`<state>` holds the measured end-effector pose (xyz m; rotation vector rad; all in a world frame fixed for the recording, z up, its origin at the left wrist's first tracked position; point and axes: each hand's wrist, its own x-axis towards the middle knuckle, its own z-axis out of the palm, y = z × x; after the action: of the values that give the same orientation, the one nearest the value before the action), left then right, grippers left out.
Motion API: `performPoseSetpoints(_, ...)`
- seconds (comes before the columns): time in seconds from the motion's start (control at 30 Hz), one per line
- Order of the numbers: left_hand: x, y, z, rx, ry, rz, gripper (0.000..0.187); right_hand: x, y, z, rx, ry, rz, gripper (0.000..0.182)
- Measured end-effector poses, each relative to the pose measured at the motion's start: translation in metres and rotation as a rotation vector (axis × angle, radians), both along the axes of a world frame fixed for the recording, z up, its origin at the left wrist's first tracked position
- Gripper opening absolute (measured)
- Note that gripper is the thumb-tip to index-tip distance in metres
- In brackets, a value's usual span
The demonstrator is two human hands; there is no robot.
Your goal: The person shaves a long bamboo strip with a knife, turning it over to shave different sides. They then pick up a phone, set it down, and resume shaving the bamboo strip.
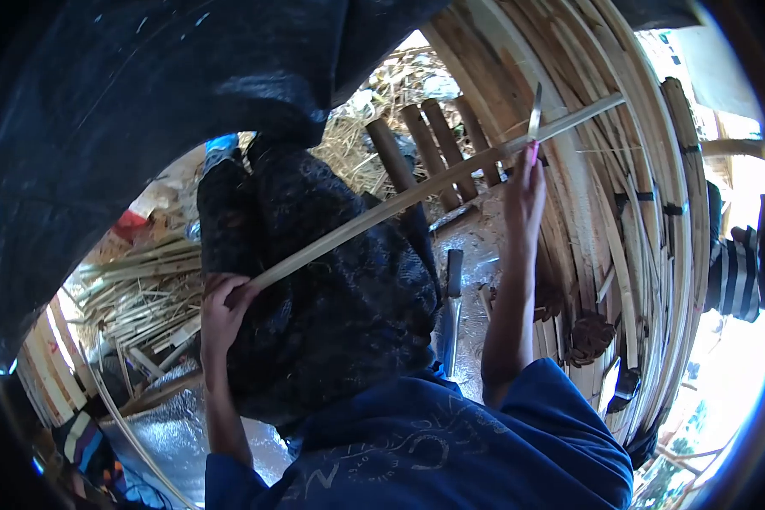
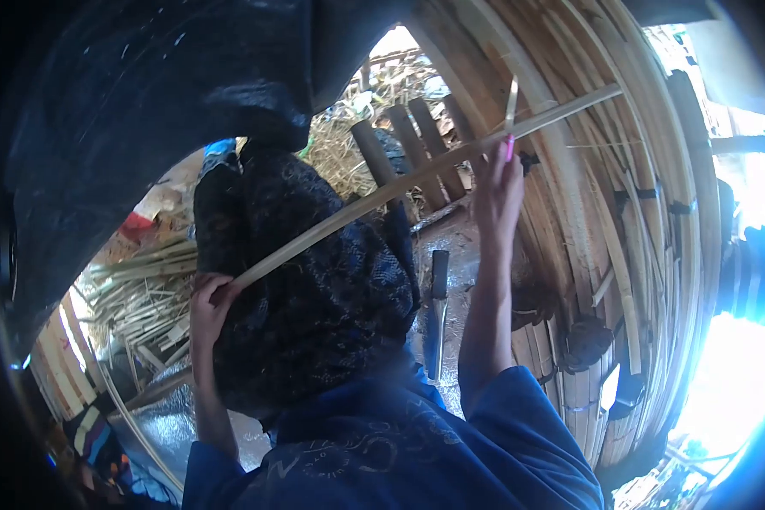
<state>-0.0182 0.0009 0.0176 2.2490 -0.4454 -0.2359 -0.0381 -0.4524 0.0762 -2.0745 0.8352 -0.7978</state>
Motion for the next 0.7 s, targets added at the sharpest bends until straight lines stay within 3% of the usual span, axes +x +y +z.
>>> performPoseSetpoints(0.07,0.000,0.001,-0.003,-0.011,-0.006,0.011,0.019,-0.008,-0.006,0.003,0.243,0.064,0.002,0.049)
performPoseSetpoints(0.2,0.002,-0.002,-0.004,0.001,-0.004,-0.004,0.020,-0.019,-0.003,-0.014,0.037,0.068,0.027,0.052)
performPoseSetpoints(0.27,0.001,-0.002,-0.003,0.023,0.004,-0.011,0.020,-0.026,0.025,-0.017,0.220,0.127,0.092,0.052)
performPoseSetpoints(0.3,0.001,-0.002,-0.004,0.027,-0.002,-0.012,0.020,-0.028,0.047,-0.015,0.072,0.150,0.163,0.047)
performPoseSetpoints(0.37,0.002,-0.003,-0.004,0.028,-0.008,-0.015,0.020,-0.045,0.072,-0.040,0.289,0.122,0.340,0.042)
performPoseSetpoints(0.47,0.000,-0.004,-0.004,0.026,-0.002,-0.004,0.020,-0.057,0.087,-0.034,0.302,0.306,0.354,0.046)
performPoseSetpoints(0.7,0.000,-0.002,-0.005,0.014,0.016,-0.001,0.020,-0.037,0.020,-0.022,0.296,0.119,0.167,0.045)
